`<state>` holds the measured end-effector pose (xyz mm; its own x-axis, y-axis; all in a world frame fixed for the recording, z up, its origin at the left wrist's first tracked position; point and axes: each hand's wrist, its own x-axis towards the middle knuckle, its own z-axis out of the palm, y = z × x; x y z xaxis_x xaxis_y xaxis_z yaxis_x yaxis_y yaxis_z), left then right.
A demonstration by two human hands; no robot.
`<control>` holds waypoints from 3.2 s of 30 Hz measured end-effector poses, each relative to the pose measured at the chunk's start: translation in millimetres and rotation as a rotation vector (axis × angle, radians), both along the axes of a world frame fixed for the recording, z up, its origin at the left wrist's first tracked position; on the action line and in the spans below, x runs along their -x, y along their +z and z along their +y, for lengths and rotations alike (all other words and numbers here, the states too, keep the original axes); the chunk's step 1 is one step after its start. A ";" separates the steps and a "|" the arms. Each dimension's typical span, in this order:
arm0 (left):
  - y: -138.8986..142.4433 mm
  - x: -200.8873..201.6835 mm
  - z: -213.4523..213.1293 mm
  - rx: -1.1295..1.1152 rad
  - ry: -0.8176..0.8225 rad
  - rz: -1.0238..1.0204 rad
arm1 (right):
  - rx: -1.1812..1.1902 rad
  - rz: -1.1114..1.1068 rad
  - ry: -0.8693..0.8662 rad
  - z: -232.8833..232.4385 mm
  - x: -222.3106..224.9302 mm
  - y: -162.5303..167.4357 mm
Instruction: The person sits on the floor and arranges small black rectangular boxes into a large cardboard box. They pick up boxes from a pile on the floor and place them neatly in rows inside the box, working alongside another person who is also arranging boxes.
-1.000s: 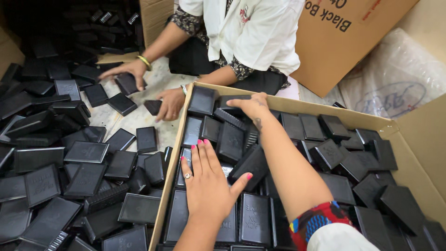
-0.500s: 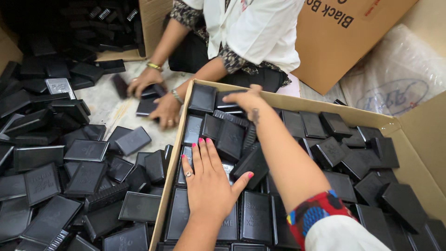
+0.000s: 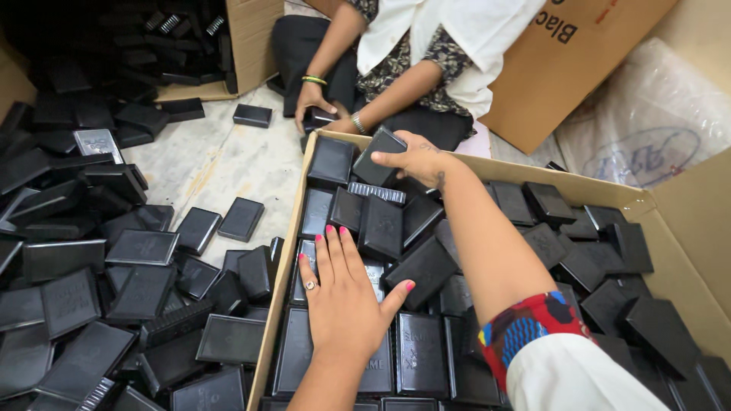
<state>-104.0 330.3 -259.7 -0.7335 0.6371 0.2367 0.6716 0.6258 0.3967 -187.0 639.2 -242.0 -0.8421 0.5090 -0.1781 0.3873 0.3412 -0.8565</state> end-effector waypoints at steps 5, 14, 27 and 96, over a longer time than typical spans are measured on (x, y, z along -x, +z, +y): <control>6.0 3.7 -1.2 -0.312 0.037 0.005 | 0.287 0.252 -0.257 -21.4 -0.7 -19.1; 27.2 91.1 78.4 -0.080 -0.232 0.001 | -0.146 0.090 0.060 -39.0 -71.7 36.2; 59.8 38.0 29.6 -0.175 -0.359 0.141 | -0.363 -0.462 -0.190 -31.3 -48.9 60.9; 8.6 46.4 -61.8 0.140 -0.571 0.102 | -0.887 -0.734 0.315 -95.7 -144.8 27.9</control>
